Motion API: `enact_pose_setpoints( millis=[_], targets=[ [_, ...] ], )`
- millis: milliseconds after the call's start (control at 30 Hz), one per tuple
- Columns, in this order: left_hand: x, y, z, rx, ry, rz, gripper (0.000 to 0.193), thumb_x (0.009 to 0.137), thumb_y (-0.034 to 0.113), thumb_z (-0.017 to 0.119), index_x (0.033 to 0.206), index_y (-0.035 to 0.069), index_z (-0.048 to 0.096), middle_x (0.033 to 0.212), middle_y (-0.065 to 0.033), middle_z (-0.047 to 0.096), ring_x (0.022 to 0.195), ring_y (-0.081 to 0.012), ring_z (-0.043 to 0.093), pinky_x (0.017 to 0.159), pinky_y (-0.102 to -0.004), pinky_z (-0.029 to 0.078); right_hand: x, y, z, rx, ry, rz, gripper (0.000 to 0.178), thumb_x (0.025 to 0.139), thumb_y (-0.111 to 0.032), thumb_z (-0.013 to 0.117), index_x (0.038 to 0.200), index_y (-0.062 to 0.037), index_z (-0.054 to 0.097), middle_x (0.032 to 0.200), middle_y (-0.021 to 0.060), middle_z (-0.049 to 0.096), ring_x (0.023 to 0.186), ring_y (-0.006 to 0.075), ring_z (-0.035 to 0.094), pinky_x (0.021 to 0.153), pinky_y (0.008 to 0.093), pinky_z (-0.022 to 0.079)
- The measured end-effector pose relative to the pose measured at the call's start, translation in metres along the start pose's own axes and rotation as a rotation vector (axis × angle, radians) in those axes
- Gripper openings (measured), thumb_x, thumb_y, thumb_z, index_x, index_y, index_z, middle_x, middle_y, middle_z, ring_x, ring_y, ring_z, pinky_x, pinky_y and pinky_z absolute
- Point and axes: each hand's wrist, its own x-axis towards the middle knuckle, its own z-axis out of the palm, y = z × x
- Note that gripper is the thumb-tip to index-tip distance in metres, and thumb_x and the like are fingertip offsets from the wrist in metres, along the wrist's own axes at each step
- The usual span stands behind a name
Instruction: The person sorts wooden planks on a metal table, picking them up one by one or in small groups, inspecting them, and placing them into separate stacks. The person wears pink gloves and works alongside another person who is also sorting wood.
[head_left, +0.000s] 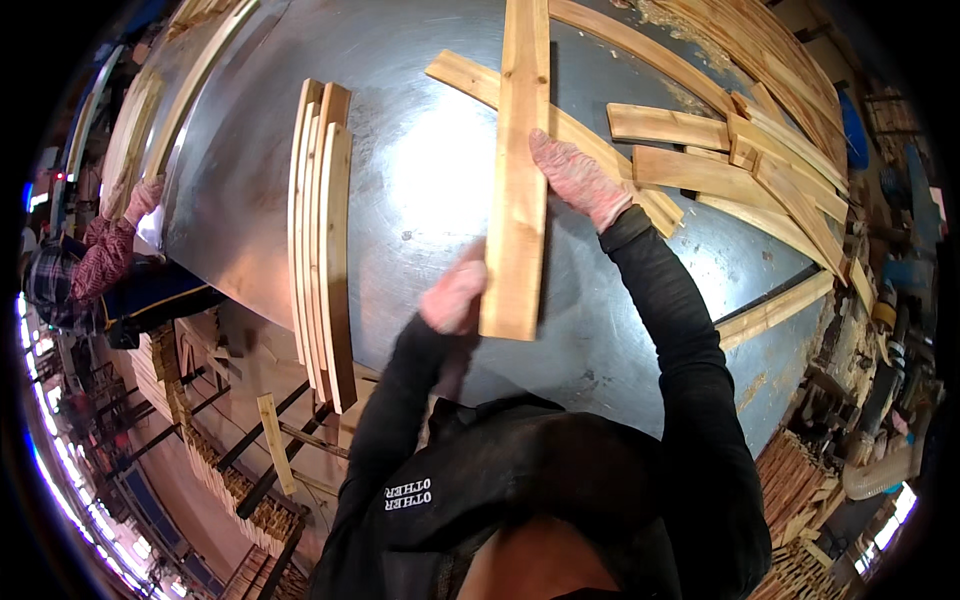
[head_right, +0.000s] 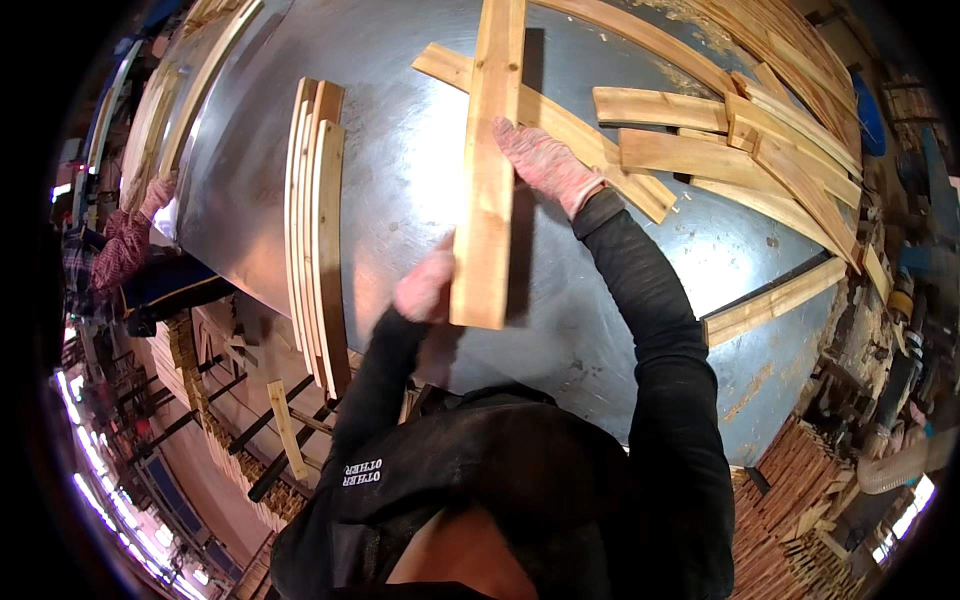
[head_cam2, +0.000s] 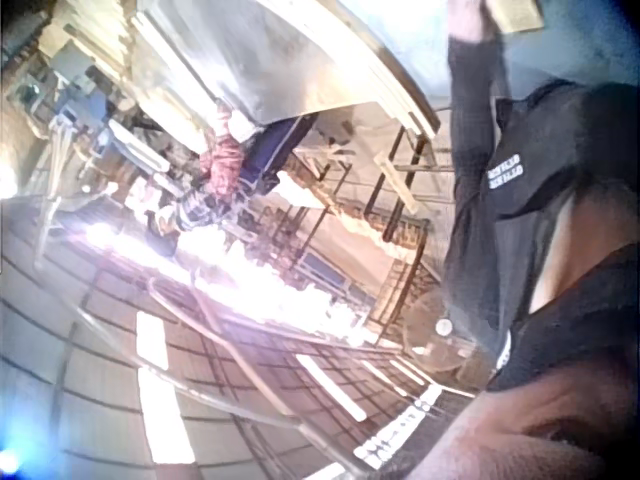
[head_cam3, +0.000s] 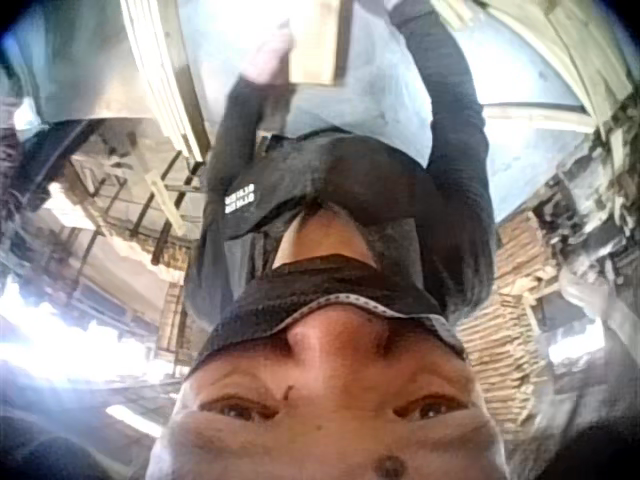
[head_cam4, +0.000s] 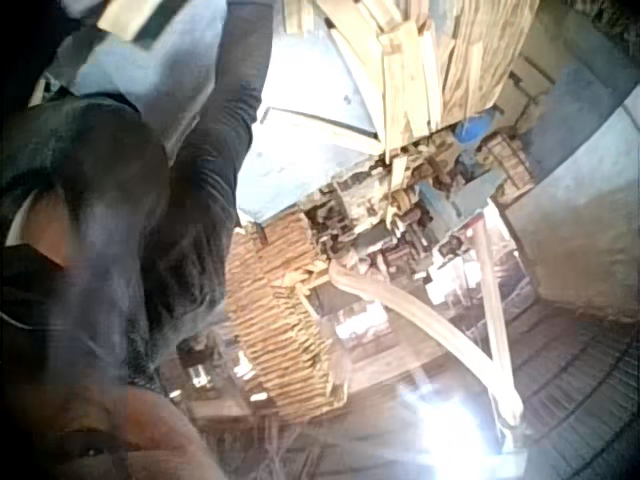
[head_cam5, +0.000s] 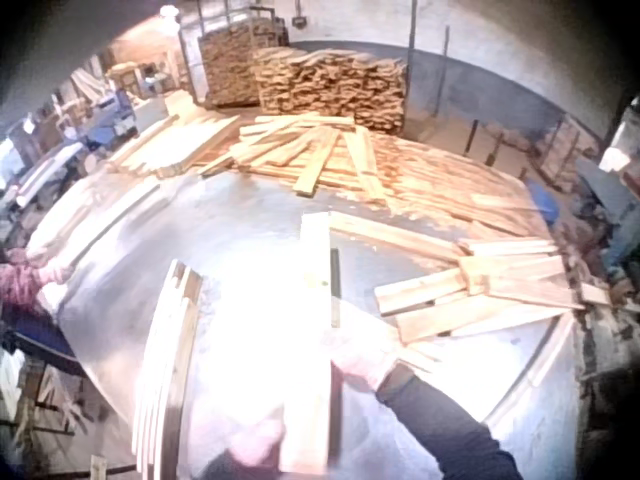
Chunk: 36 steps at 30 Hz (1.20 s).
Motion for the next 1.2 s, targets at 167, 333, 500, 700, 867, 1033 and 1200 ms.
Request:
enact_pose_setpoints(
  millis=[167, 333, 500, 700, 867, 1033, 1200],
  targets=[
    [0.006, 0.021, 0.03, 0.233, 0.168, -0.168, 0.045, 0.087, 0.025, 0.07, 0.122, 0.0, 0.058, 0.101, -0.008, 0.068, 0.089, -0.016, 0.062, 0.08, -0.0302, 0.051, -0.016, 0.036, -0.006, -0.77, 0.022, 0.274, 0.088, 0.083, -0.054, 0.067, 0.15, -0.0115, 0.03, 0.139, 0.0199, 0.049, 0.123, 0.0349, 0.053, 0.1, 0.0435, 0.045],
    [-0.057, -0.022, -0.041, 0.837, 0.63, -0.022, 0.05, 0.085, 0.026, 0.071, 0.127, 0.005, 0.054, 0.098, -0.0194, 0.071, 0.083, -0.0282, 0.07, 0.071, -0.04, 0.055, -0.013, -0.009, -0.015, -0.46, -0.219, 0.595, 0.083, 0.087, -0.052, 0.064, 0.15, -0.0102, 0.031, 0.139, 0.0203, 0.05, 0.127, 0.0357, 0.05, 0.104, 0.0414, 0.043],
    [-0.106, -0.017, -0.078, 1.275, 0.92, 0.058, 0.068, 0.081, 0.029, 0.076, 0.138, 0.01, 0.044, 0.088, -0.0124, 0.07, 0.07, -0.0303, 0.068, 0.061, -0.0415, 0.055, -0.052, 0.059, 0.011, 0.477, -0.106, 0.512, 0.06, 0.094, -0.043, 0.06, 0.128, 0.0054, 0.054, 0.121, 0.0188, 0.064, 0.12, 0.0271, 0.056, 0.101, 0.0343, 0.044],
    [-0.102, -0.022, -0.048, 1.025, 0.94, 0.247, 0.048, 0.081, 0.024, 0.077, 0.122, 0.007, 0.059, 0.093, -0.0132, 0.068, 0.075, -0.0274, 0.067, 0.067, -0.0391, 0.055, -0.048, -0.011, 0.042, 1.336, -0.151, 0.496, 0.04, 0.093, -0.024, 0.063, 0.12, 0.0049, 0.057, 0.104, 0.0153, 0.067, 0.091, 0.0242, 0.068, 0.084, 0.0363, 0.056],
    [-0.089, -0.028, 0.048, 1.11, 0.726, -0.007, 0.053, 0.085, 0.025, 0.069, 0.131, 0.006, 0.052, 0.101, -0.0184, 0.066, 0.072, -0.0372, 0.067, 0.065, -0.0455, 0.056, -0.034, 0.004, 0.124, 0.499, -0.054, 0.431, 0.05, 0.089, -0.028, 0.065, 0.127, 0.003, 0.054, 0.115, 0.0193, 0.064, 0.106, 0.0302, 0.062, 0.098, 0.0373, 0.047],
    [-0.103, -0.006, 0.035, 1.005, 0.38, 0.065, 0.069, 0.077, 0.04, 0.074, 0.129, 0.002, 0.049, 0.107, -0.021, 0.062, 0.093, -0.0394, 0.063, 0.079, -0.049, 0.051, -0.028, -0.096, 0.139, 0.483, -0.127, 0.693, 0.094, 0.071, -0.046, 0.082, 0.136, 0.008, 0.042, 0.118, 0.0217, 0.063, 0.109, 0.0294, 0.062, 0.095, 0.0354, 0.047],
    [-0.123, -0.014, -0.054, 1.326, 0.96, 0.152, 0.091, 0.068, 0.053, 0.078, 0.133, -0.001, 0.045, 0.123, -0.0257, 0.054, 0.1, -0.0389, 0.058, 0.08, -0.0467, 0.049, -0.032, -0.074, 0.155, 0.552, 0.027, 0.689, 0.092, 0.073, -0.043, 0.082, 0.133, 0.0146, 0.043, 0.119, 0.0211, 0.061, 0.109, 0.0265, 0.059, 0.092, 0.0345, 0.047]
  ],
)
